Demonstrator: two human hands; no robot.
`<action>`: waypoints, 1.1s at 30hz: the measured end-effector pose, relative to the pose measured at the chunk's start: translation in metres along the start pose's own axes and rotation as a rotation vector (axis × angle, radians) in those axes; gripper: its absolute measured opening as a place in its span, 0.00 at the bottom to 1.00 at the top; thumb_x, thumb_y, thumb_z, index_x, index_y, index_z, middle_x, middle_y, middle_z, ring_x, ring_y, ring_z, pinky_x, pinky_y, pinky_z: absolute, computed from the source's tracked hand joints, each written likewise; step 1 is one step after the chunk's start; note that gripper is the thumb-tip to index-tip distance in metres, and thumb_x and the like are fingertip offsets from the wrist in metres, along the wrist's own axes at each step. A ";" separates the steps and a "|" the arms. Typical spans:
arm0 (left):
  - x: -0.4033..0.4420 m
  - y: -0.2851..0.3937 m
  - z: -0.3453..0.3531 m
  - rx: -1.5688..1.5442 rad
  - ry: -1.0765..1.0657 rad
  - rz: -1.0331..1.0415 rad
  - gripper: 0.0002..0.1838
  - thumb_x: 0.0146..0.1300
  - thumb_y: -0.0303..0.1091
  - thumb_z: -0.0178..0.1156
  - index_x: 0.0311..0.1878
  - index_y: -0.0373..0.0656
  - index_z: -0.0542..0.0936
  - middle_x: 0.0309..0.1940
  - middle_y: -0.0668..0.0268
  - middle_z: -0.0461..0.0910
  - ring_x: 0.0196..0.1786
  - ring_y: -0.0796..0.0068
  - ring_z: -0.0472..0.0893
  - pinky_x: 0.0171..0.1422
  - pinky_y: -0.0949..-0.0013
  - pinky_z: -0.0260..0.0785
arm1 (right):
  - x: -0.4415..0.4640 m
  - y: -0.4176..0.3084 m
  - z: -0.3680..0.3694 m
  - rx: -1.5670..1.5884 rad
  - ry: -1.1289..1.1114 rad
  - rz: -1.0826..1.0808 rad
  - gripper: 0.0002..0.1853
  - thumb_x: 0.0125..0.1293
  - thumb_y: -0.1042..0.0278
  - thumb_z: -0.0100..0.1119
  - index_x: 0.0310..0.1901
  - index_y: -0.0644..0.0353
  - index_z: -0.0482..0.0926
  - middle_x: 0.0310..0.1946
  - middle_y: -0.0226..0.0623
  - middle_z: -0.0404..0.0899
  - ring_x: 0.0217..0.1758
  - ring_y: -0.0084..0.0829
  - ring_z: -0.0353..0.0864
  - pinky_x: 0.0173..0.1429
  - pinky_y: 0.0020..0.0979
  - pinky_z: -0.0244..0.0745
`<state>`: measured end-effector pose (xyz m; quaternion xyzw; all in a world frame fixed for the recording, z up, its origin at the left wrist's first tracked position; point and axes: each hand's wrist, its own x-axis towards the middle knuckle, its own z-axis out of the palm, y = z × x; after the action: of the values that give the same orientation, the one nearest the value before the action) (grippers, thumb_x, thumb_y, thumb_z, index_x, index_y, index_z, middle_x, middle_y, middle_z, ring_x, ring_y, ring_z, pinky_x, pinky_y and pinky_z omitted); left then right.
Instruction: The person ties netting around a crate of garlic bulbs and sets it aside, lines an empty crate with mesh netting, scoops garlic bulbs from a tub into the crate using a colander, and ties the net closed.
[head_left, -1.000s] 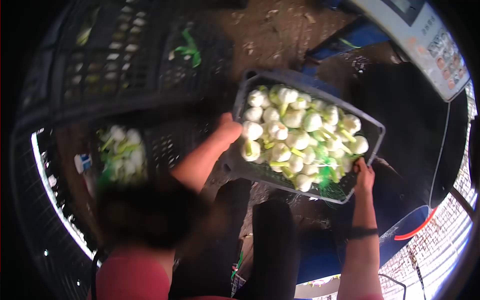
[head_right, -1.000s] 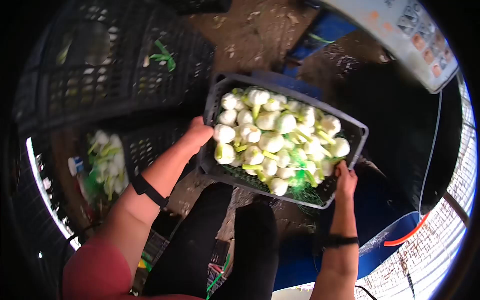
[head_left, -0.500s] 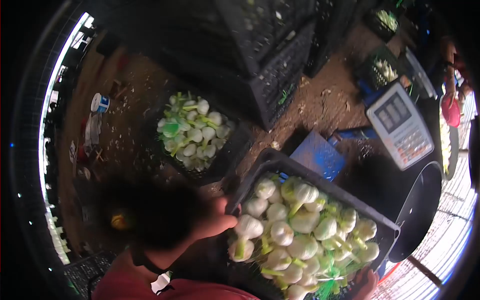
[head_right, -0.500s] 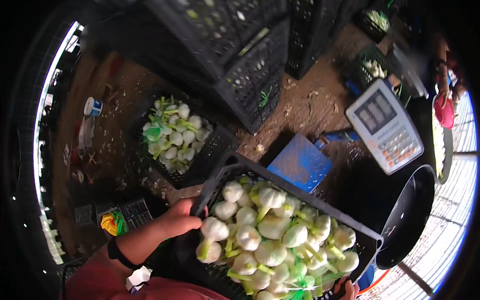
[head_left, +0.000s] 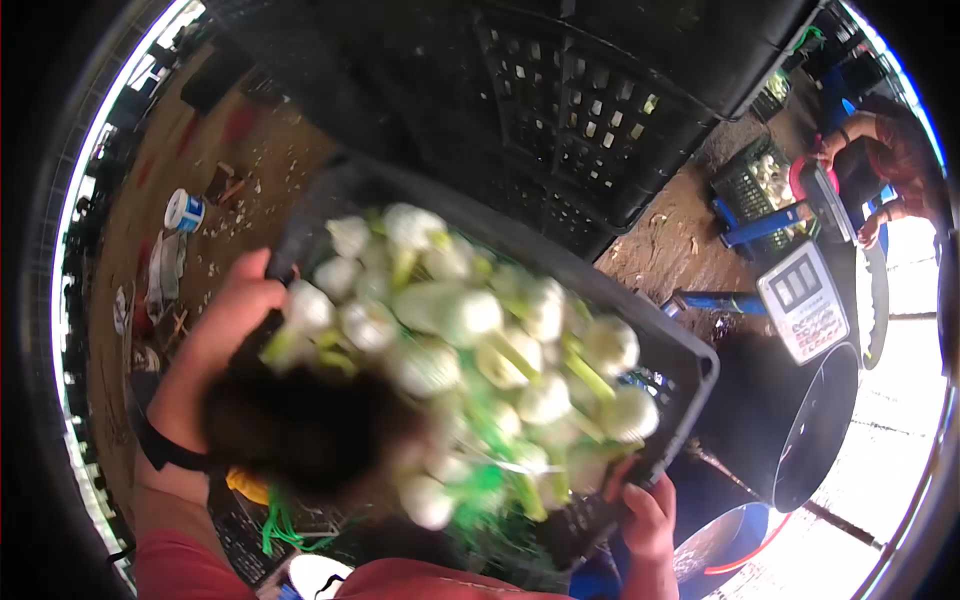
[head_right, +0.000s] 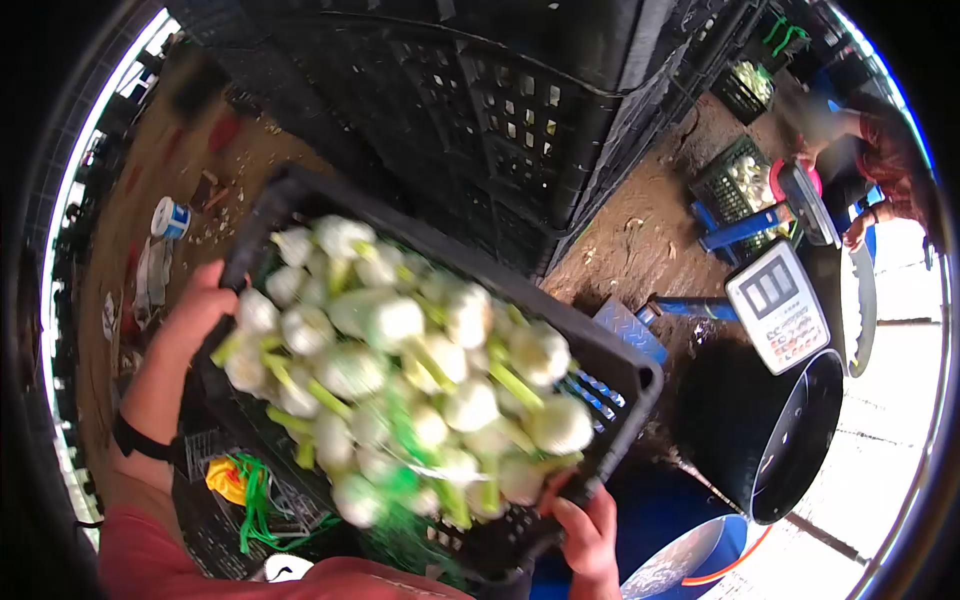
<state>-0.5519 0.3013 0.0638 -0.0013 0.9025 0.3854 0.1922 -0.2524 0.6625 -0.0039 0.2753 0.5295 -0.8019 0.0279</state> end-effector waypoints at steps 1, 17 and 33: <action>0.024 -0.022 -0.019 -0.054 0.013 0.025 0.13 0.38 0.26 0.53 0.32 0.40 0.76 0.25 0.72 0.74 0.29 0.76 0.73 0.34 0.71 0.65 | 0.013 0.002 0.018 -0.026 -0.050 0.004 0.09 0.55 0.73 0.49 0.39 0.65 0.71 0.27 0.33 0.75 0.33 0.23 0.71 0.40 0.24 0.65; 0.224 -0.179 -0.113 0.136 0.119 -0.030 0.20 0.46 0.23 0.43 0.43 0.42 0.77 0.22 0.74 0.68 0.24 0.79 0.69 0.29 0.75 0.61 | 0.116 0.076 0.173 -0.424 0.312 -0.266 0.12 0.54 0.73 0.54 0.41 0.64 0.70 0.31 0.50 0.72 0.38 0.52 0.73 0.43 0.42 0.69; 0.220 -0.153 -0.112 0.065 -0.061 -0.146 0.20 0.48 0.23 0.43 0.47 0.40 0.73 0.33 0.66 0.73 0.33 0.70 0.75 0.37 0.68 0.70 | 0.113 0.065 0.178 -0.309 0.379 -0.140 0.12 0.51 0.74 0.55 0.36 0.66 0.64 0.28 0.49 0.67 0.35 0.53 0.68 0.38 0.46 0.65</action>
<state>-0.7708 0.1482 -0.0486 -0.0493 0.9058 0.3406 0.2471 -0.3994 0.5077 -0.0603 0.3759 0.6594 -0.6454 -0.0858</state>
